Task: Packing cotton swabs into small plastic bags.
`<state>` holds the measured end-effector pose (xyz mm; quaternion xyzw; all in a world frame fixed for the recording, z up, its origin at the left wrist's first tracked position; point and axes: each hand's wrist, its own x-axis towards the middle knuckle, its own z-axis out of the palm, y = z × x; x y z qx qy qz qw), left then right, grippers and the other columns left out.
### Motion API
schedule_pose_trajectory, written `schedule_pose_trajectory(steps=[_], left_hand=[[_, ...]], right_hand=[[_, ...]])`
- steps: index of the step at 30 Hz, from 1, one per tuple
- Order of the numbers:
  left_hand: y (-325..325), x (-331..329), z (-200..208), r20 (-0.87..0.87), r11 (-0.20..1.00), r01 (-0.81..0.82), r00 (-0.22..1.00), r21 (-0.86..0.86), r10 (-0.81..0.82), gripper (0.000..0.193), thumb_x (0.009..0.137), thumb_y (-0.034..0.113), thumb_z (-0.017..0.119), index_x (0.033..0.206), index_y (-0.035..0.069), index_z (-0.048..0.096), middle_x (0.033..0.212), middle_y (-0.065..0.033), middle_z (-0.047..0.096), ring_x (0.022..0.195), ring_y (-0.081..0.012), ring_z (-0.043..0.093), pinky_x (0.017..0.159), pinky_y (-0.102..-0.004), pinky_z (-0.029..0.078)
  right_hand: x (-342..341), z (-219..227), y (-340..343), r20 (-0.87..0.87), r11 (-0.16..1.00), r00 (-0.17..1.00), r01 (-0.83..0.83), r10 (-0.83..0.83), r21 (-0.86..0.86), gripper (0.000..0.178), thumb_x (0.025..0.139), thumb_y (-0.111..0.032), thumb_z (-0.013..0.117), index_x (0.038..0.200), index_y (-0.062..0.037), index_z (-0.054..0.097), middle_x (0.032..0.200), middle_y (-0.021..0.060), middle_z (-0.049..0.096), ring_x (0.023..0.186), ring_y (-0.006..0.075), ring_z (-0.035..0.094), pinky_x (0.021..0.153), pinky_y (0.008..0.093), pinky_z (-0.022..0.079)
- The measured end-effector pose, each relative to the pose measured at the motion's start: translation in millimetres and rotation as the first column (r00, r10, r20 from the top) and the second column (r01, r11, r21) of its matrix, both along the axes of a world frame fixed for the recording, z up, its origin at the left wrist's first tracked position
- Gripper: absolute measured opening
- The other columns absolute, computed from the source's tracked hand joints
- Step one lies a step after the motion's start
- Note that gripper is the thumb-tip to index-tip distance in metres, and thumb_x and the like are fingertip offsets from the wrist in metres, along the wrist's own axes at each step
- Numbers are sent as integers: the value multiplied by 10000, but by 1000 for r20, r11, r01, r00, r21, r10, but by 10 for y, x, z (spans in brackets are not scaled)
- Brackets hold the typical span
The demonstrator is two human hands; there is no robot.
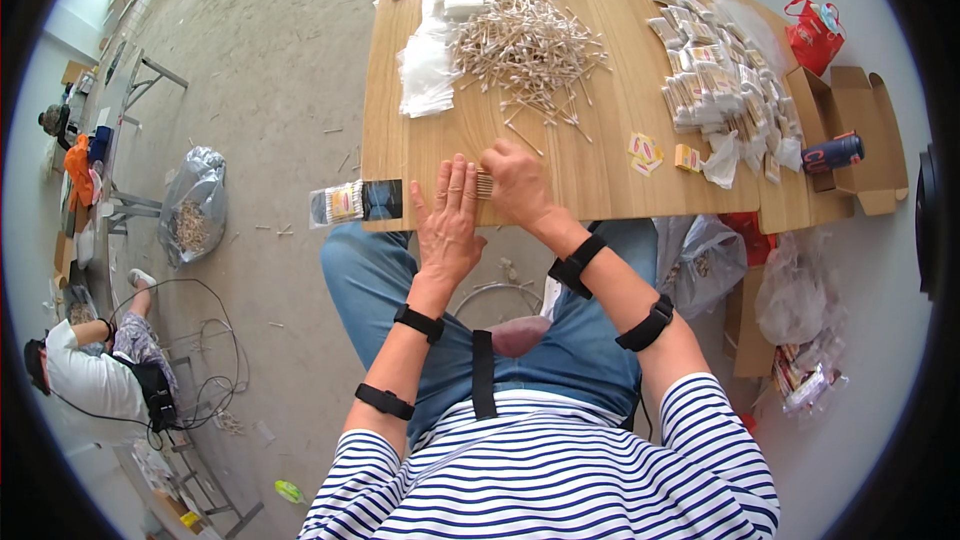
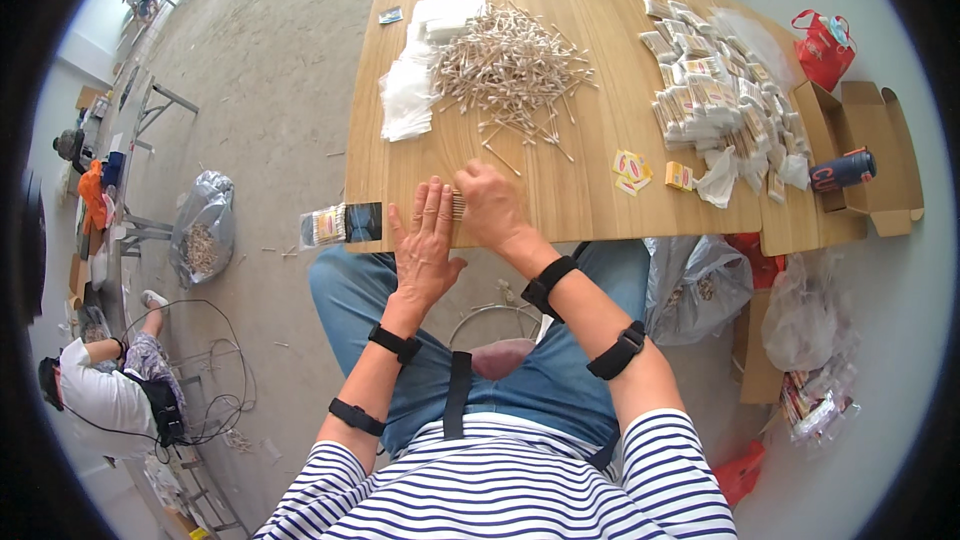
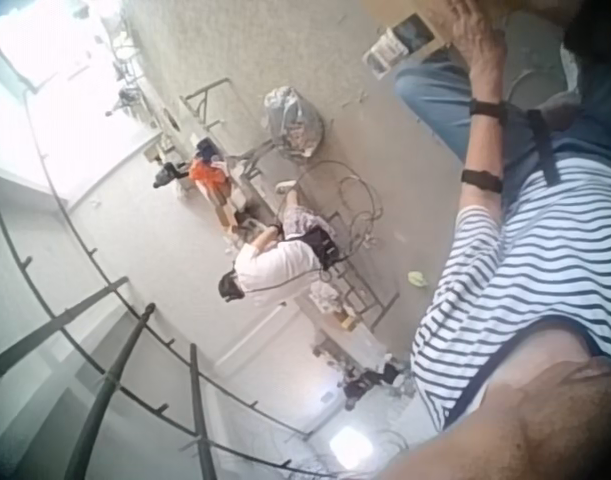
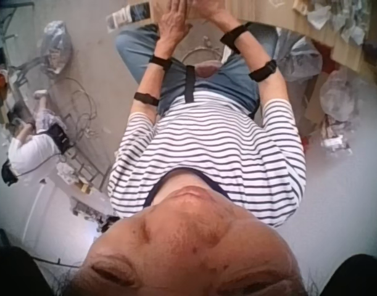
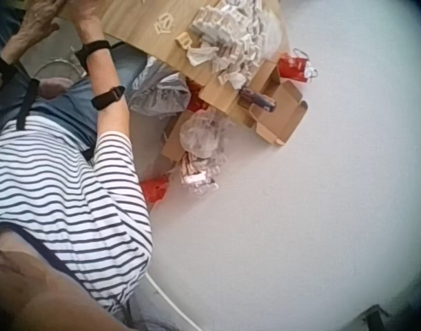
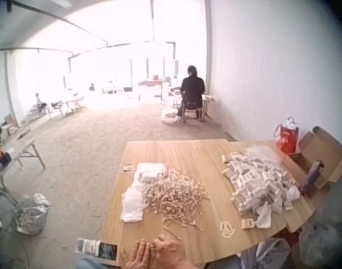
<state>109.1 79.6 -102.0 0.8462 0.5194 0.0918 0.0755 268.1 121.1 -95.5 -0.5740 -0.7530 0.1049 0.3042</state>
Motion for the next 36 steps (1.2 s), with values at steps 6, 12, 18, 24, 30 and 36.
schedule_pose_trajectory(steps=[6, 12, 18, 24, 30, 36], left_hand=[[19, 5, -38, -33, 1000, -6, 999, 12, 6, 1226, 584, 295, 902, 1593, 87, 237, 1671, -89, 212, 1558, -245, 160, 1228, -621, 75], [-1, -12, -26, -24, 1000, -10, 1000, 9, 10, 1225, 583, 289, 903, 1591, 84, 238, 1670, -90, 213, 1557, -244, 164, 1228, -623, 75], [4, 14, -13, -20, 1000, -2, 1000, 4, 2, 1237, 582, 295, 903, 1596, 85, 226, 1671, -83, 209, 1557, -243, 166, 1226, -626, 76], [8, -8, -9, -48, 1000, -20, 999, -2, 20, 1244, 587, 314, 905, 1598, 84, 217, 1674, -84, 200, 1559, -240, 158, 1224, -627, 74], [8, 18, -10, -27, 1000, -7, 1000, 0, 7, 1248, 590, 322, 905, 1600, 84, 211, 1675, -87, 197, 1560, -239, 155, 1221, -630, 71], [6, -2, -19, -39, 1000, -15, 999, -8, 15, 1249, 588, 328, 904, 1601, 87, 213, 1673, -89, 203, 1559, -247, 156, 1220, -633, 71]], right_hand=[[274, -14, 217, 90, 939, 936, 344, -341, -25, 75, 855, -68, 621, 921, -55, 653, 973, 171, 631, 897, 376, 672, 745, 475, 556], [271, 83, 476, 109, 960, 959, 270, -261, -80, 91, 855, -56, 615, 920, -86, 671, 990, 166, 636, 920, 362, 676, 780, 451, 561], [455, 32, 732, 229, 973, 948, 230, -221, -16, 106, 839, -35, 615, 908, -81, 681, 998, 169, 623, 952, 342, 665, 806, 449, 551], [368, 261, 737, 217, 979, 971, 56, -99, 196, 96, 819, -15, 599, 884, -55, 658, 979, 158, 613, 959, 348, 624, 836, 462, 510], [385, 16, 569, 7, 980, 984, 174, -176, 96, 51, 845, -19, 576, 844, -47, 618, 922, 137, 624, 925, 349, 621, 830, 444, 506], [587, 206, 630, 17, 937, 964, 253, -265, 242, 27, 849, -39, 607, 867, -46, 625, 939, 142, 634, 913, 340, 630, 813, 449, 511]])
